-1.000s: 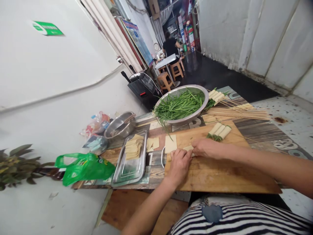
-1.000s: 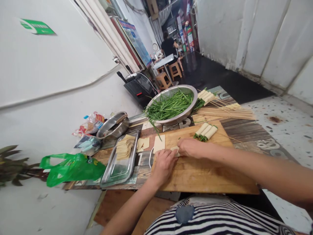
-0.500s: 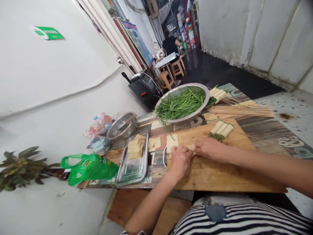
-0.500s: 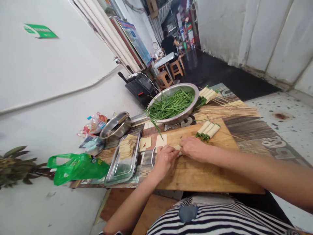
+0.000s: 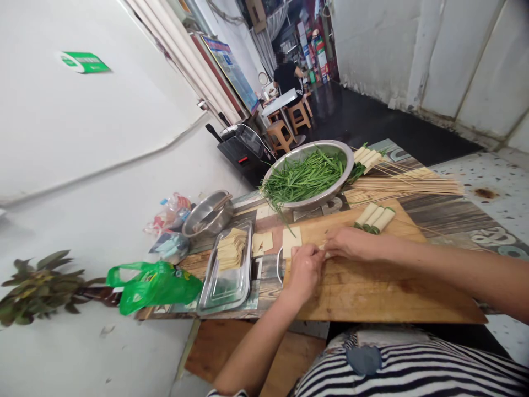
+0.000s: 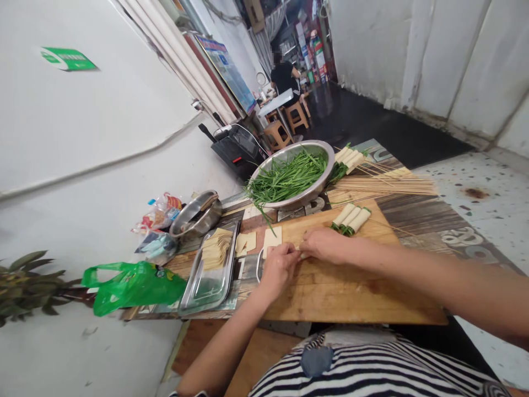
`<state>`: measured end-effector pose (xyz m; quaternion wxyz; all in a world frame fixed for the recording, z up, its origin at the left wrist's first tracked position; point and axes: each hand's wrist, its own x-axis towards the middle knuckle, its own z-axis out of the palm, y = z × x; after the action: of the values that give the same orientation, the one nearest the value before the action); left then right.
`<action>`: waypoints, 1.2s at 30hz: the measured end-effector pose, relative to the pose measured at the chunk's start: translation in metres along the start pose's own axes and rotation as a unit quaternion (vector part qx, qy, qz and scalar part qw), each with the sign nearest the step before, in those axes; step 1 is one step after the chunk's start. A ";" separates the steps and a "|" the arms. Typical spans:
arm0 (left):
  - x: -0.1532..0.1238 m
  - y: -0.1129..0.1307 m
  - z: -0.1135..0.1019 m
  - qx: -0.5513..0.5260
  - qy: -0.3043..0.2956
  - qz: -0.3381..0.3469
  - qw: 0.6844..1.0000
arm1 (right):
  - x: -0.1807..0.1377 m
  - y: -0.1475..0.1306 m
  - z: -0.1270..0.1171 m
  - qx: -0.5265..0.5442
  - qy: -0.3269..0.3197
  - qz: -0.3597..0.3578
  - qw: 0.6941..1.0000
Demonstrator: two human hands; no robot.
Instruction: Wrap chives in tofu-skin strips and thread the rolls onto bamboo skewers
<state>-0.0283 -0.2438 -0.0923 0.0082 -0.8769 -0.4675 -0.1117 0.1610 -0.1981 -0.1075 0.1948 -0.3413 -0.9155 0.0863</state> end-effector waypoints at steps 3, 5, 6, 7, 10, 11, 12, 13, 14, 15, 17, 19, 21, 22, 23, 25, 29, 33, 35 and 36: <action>0.003 -0.006 0.002 -0.016 -0.011 0.002 1.000 | -0.006 -0.005 -0.006 -0.063 -0.051 -0.079 0.994; 0.002 -0.008 0.004 -0.020 -0.009 0.001 1.000 | -0.006 -0.008 -0.010 -0.084 -0.057 -0.094 0.990; 0.002 -0.008 0.005 -0.019 -0.005 -0.002 1.000 | -0.006 -0.009 -0.012 -0.082 -0.056 -0.094 0.991; 0.000 -0.008 0.006 -0.016 0.000 -0.005 1.000 | -0.005 -0.009 -0.014 -0.076 -0.052 -0.090 0.992; -0.005 -0.004 0.008 0.003 0.027 -0.008 1.000 | 0.001 -0.005 -0.015 -0.057 -0.032 -0.077 0.995; -0.007 -0.003 0.008 0.015 0.037 -0.005 0.999 | 0.002 -0.003 -0.015 -0.054 -0.028 -0.075 0.995; -0.009 -0.002 0.009 0.027 0.045 0.001 0.999 | 0.003 -0.002 -0.014 -0.054 -0.028 -0.076 0.995; -0.010 -0.001 0.010 0.038 0.052 0.010 0.998 | 0.004 0.000 -0.013 -0.055 -0.029 -0.079 0.995; -0.011 -0.001 0.011 0.046 0.058 0.020 0.997 | 0.005 0.001 -0.012 -0.059 -0.030 -0.081 0.995; -0.011 -0.002 0.012 0.051 0.063 0.030 0.996 | 0.004 0.002 -0.011 -0.065 -0.027 -0.083 0.994; -0.010 -0.006 0.015 0.049 0.067 0.045 0.996 | 0.002 0.004 -0.008 -0.084 -0.015 -0.086 0.993; -0.008 -0.011 0.018 0.042 0.064 0.047 0.996 | -0.001 0.004 -0.006 -0.110 0.005 -0.099 0.989; -0.004 -0.015 0.019 0.031 0.058 0.041 0.997 | -0.004 0.005 -0.005 -0.123 0.017 -0.127 0.984; -0.002 -0.017 0.019 0.025 0.055 0.036 0.998 | -0.004 0.005 -0.005 -0.123 0.019 -0.137 0.983; -0.001 -0.018 0.018 0.019 0.050 0.031 0.998 | -0.004 0.006 -0.005 -0.120 0.019 -0.140 0.983; 0.002 -0.018 0.017 0.015 0.044 0.021 0.999 | -0.002 0.009 -0.005 -0.108 0.008 -0.124 0.986; 0.004 -0.013 0.019 0.024 0.046 0.025 0.998 | 0.010 0.015 -0.002 -0.061 -0.031 -0.084 0.994; 0.005 -0.011 0.023 0.012 0.085 0.066 0.994 | 0.018 0.017 -0.001 -0.060 -0.042 -0.076 0.994; 0.005 -0.012 0.024 0.015 0.094 0.078 0.992 | 0.013 0.021 -0.003 -0.060 -0.027 -0.070 0.995; 0.005 -0.012 0.024 0.015 0.095 0.082 0.992 | 0.006 0.026 -0.005 -0.054 -0.016 -0.056 0.997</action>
<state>-0.0311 -0.2296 -0.1158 0.0751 -0.8975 -0.3923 -0.1869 0.1744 -0.1746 -0.1086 0.1662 -0.2985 -0.9393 0.0309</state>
